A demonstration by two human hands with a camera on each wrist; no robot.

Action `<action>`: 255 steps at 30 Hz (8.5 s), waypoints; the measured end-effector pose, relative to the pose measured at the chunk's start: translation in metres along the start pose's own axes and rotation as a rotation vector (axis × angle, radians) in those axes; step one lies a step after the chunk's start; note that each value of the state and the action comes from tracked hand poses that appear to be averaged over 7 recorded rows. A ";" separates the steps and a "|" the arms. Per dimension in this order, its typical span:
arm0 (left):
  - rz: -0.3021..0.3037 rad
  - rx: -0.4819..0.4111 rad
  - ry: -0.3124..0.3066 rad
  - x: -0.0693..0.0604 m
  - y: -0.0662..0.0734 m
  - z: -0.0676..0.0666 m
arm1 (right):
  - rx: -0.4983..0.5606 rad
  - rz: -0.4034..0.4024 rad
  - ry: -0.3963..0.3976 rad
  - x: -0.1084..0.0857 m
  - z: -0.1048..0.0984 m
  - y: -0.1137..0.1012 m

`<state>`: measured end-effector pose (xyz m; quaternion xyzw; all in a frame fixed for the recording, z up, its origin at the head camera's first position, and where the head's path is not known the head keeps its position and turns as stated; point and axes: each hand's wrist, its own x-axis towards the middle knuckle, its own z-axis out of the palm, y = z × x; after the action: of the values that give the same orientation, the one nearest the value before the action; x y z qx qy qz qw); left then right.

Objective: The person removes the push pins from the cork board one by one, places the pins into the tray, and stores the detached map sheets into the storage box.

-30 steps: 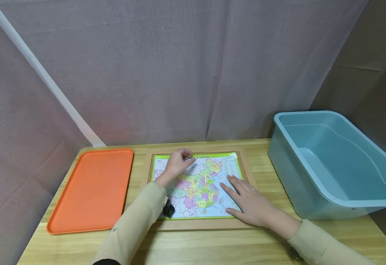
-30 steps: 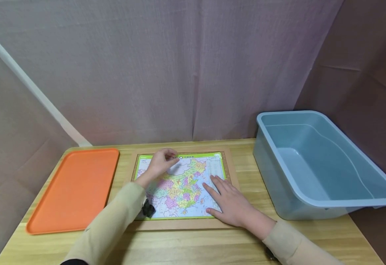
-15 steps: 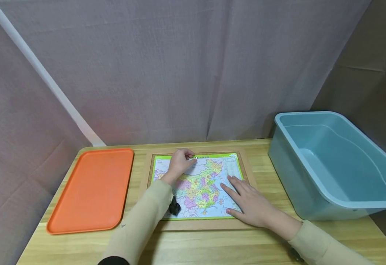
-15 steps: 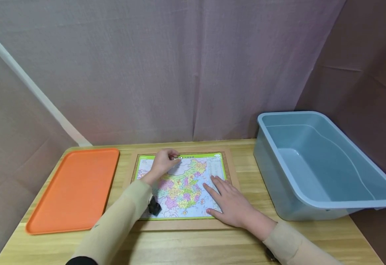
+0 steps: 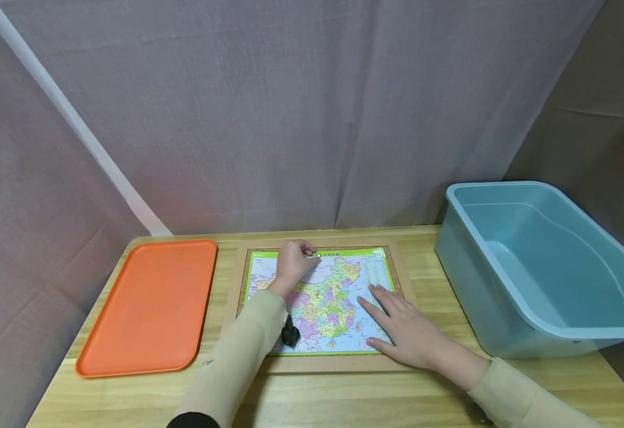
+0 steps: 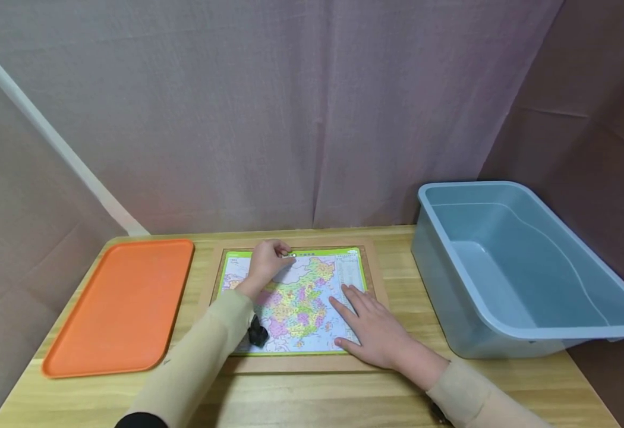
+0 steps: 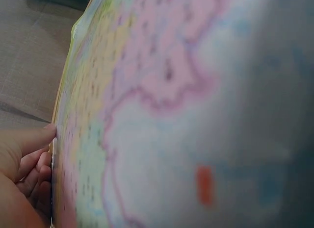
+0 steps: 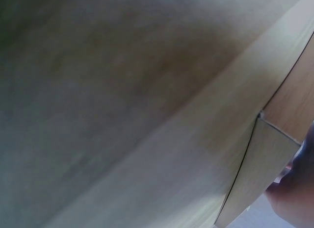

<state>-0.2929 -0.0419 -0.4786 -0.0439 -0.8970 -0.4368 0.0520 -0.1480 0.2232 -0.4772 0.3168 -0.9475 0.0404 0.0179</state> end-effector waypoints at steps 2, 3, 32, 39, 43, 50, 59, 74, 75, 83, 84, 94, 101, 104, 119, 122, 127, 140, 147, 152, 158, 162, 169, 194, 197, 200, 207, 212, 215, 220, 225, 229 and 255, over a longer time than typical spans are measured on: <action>-0.005 0.004 0.009 0.000 0.001 0.001 | 0.000 -0.002 0.004 -0.001 0.000 0.000; -0.008 0.003 0.013 0.000 0.001 0.002 | -0.001 -0.003 0.005 -0.001 0.000 0.000; -0.058 0.062 0.059 0.000 0.008 0.013 | -0.012 -0.026 0.025 -0.005 0.001 0.003; -0.048 0.078 0.076 -0.003 0.009 0.013 | -0.005 -0.012 0.009 -0.005 0.001 0.003; -0.026 0.091 0.078 -0.003 0.009 0.013 | -0.003 -0.008 0.007 -0.004 0.001 0.003; -0.023 0.088 0.056 -0.002 0.007 0.013 | -0.008 -0.014 0.012 -0.005 0.000 0.003; -0.017 0.095 0.070 -0.002 0.008 0.013 | 0.000 -0.010 0.014 -0.005 -0.002 0.002; -0.034 0.129 0.061 -0.001 0.011 0.015 | -0.001 -0.018 0.025 -0.005 -0.001 0.003; -0.033 0.128 0.063 -0.001 0.010 0.015 | -0.001 -0.017 0.024 -0.006 -0.001 0.003; -0.027 0.139 0.081 -0.001 0.012 0.015 | 0.001 -0.012 0.021 -0.006 -0.001 0.003; -0.026 0.138 0.081 -0.001 0.013 0.015 | 0.000 -0.010 0.018 -0.006 -0.001 0.003; -0.021 0.136 0.074 -0.002 0.013 0.016 | -0.006 -0.010 0.007 -0.005 0.000 0.003; -0.017 0.131 0.073 -0.001 0.012 0.016 | -0.010 -0.006 0.003 -0.004 0.000 0.003; -0.025 0.114 0.071 -0.002 0.012 0.016 | -0.008 -0.005 0.003 -0.004 0.000 0.003; -0.057 0.020 0.061 -0.003 0.010 0.010 | -0.019 -0.027 0.047 -0.006 0.000 0.003; -0.059 -0.002 0.060 -0.003 0.008 0.008 | -0.020 -0.034 0.058 -0.006 0.000 0.003; -0.062 -0.031 0.051 -0.004 0.007 0.006 | -0.001 -0.008 0.016 -0.005 -0.001 0.002; -0.062 -0.074 0.082 -0.002 0.004 0.007 | -0.008 -0.018 0.030 -0.006 -0.004 0.001; -0.079 -0.111 0.080 -0.002 0.005 0.004 | -0.006 -0.014 0.029 -0.006 -0.003 0.001; -0.110 -0.144 0.081 0.000 0.005 0.004 | -0.005 -0.009 0.021 -0.006 -0.005 0.001; -0.121 -0.195 0.086 0.003 0.004 0.002 | -0.001 -0.002 0.009 -0.006 -0.006 0.001; -0.123 -0.248 0.082 0.003 0.003 0.000 | -0.006 -0.023 0.041 -0.006 -0.005 0.001; -0.154 -0.283 0.072 0.001 0.001 -0.005 | -0.011 -0.033 0.053 -0.006 -0.002 0.002; -0.263 -0.461 0.042 -0.013 -0.007 -0.033 | -0.024 -0.033 0.053 -0.007 -0.004 0.001; -0.275 -0.448 0.046 -0.015 -0.006 -0.039 | -0.015 -0.015 0.026 -0.006 -0.004 0.001; -0.280 -0.457 0.052 -0.017 -0.006 -0.044 | -0.010 -0.006 0.013 -0.006 -0.004 0.001; -0.248 -0.475 0.078 -0.019 -0.014 -0.050 | -0.008 -0.012 0.018 -0.006 -0.004 0.002; -0.259 -0.480 0.082 -0.022 -0.018 -0.054 | -0.015 -0.019 0.025 -0.006 -0.003 0.003; -0.282 -0.475 0.077 -0.025 -0.020 -0.057 | -0.014 -0.019 0.026 -0.006 -0.003 0.003; -0.299 -0.449 0.088 -0.028 -0.025 -0.063 | -0.011 -0.020 0.024 -0.006 -0.003 0.002; -0.296 -0.435 0.110 -0.031 -0.028 -0.069 | -0.010 -0.022 0.025 -0.006 -0.003 0.003; -0.293 -0.427 0.117 -0.033 -0.030 -0.072 | -0.011 -0.022 0.030 -0.006 -0.002 0.003; -0.338 -0.477 0.124 -0.049 -0.051 -0.099 | -0.017 -0.030 0.039 -0.006 -0.002 0.002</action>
<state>-0.2450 -0.1532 -0.4645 0.1217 -0.7589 -0.6394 0.0216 -0.1449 0.2287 -0.4757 0.3299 -0.9424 0.0380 0.0396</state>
